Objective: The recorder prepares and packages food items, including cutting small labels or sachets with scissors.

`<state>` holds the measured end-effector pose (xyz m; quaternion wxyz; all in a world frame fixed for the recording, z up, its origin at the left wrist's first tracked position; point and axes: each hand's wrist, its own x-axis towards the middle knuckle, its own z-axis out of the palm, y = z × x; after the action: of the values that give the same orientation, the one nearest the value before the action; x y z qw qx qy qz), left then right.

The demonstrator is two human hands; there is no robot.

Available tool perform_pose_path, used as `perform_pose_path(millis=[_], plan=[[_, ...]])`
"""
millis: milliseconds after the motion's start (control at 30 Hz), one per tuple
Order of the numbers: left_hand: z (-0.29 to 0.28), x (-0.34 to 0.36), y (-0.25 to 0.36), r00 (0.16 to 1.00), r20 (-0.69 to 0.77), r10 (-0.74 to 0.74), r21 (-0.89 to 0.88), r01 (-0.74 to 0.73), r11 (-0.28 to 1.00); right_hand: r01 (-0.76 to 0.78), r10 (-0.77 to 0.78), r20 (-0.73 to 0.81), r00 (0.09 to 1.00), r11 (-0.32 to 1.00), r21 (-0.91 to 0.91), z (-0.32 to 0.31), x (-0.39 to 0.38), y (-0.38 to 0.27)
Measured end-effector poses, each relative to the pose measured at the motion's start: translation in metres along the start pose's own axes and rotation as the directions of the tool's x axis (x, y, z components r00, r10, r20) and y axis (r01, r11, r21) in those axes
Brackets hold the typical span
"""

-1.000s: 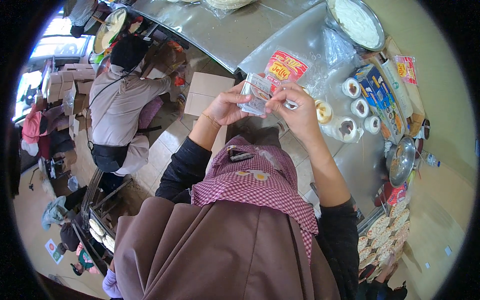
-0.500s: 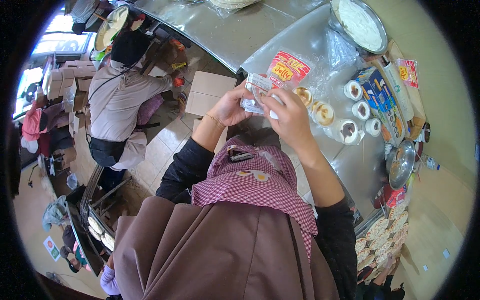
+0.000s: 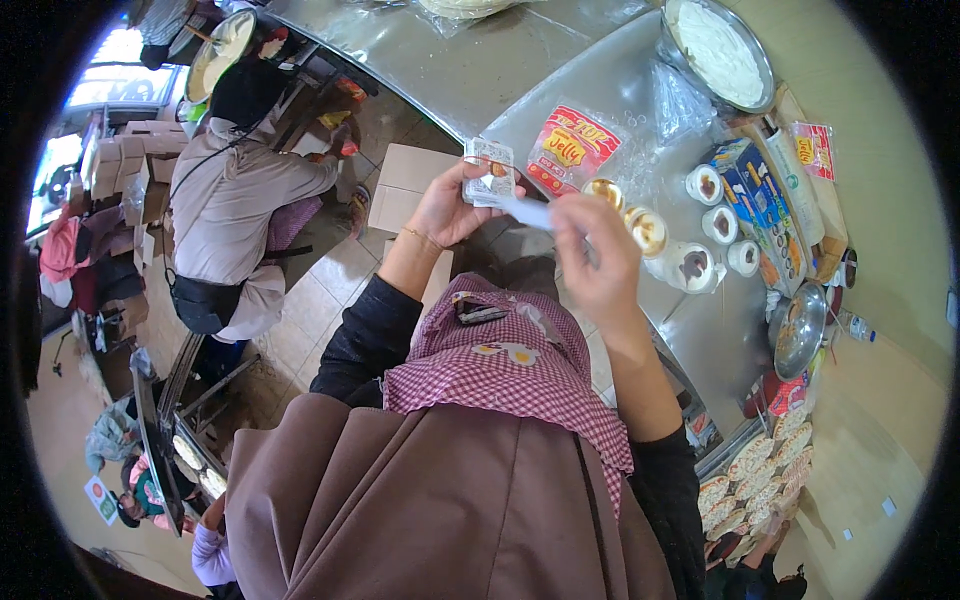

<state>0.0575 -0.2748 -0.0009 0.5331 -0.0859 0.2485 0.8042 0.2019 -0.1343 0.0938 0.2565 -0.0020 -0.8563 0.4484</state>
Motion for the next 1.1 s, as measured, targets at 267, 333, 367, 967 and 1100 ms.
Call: perform_pose_path(millis=[267, 333, 367, 967, 1100], plan=[[0.021, -0.005, -0.002, 0.994, 0.106, -0.002, 0.054, -0.003, 0.999, -0.145, 0.125, -0.08, 0.989, 0.935, -0.325, 0.001, 0.011, 0.009], [0.027, -0.005, -0.003, 0.989, 0.145, 0.023, 0.111, -0.039, 0.993, -0.183, 0.206, 0.028, 0.978, 0.915, -0.359, 0.005, 0.011, 0.01], [0.024, -0.003, -0.004, 0.987, 0.158, 0.0, 0.119, -0.019, 0.993, -0.127, 0.15, 0.033, 0.988, 0.922, -0.367, 0.01, 0.009, 0.014], [0.03, 0.002, -0.017, 0.991, 0.123, 0.059, 0.091, -0.071, 0.993, -0.098, 0.086, -0.053, 0.995, 0.945, -0.311, 0.031, 0.007, 0.025], [0.027, 0.006, -0.021, 0.998, 0.056, 0.022, 0.13, -0.029, 0.991, 0.046, -0.054, -0.002, 0.999, 0.867, -0.497, 0.026, 0.006, 0.027]])
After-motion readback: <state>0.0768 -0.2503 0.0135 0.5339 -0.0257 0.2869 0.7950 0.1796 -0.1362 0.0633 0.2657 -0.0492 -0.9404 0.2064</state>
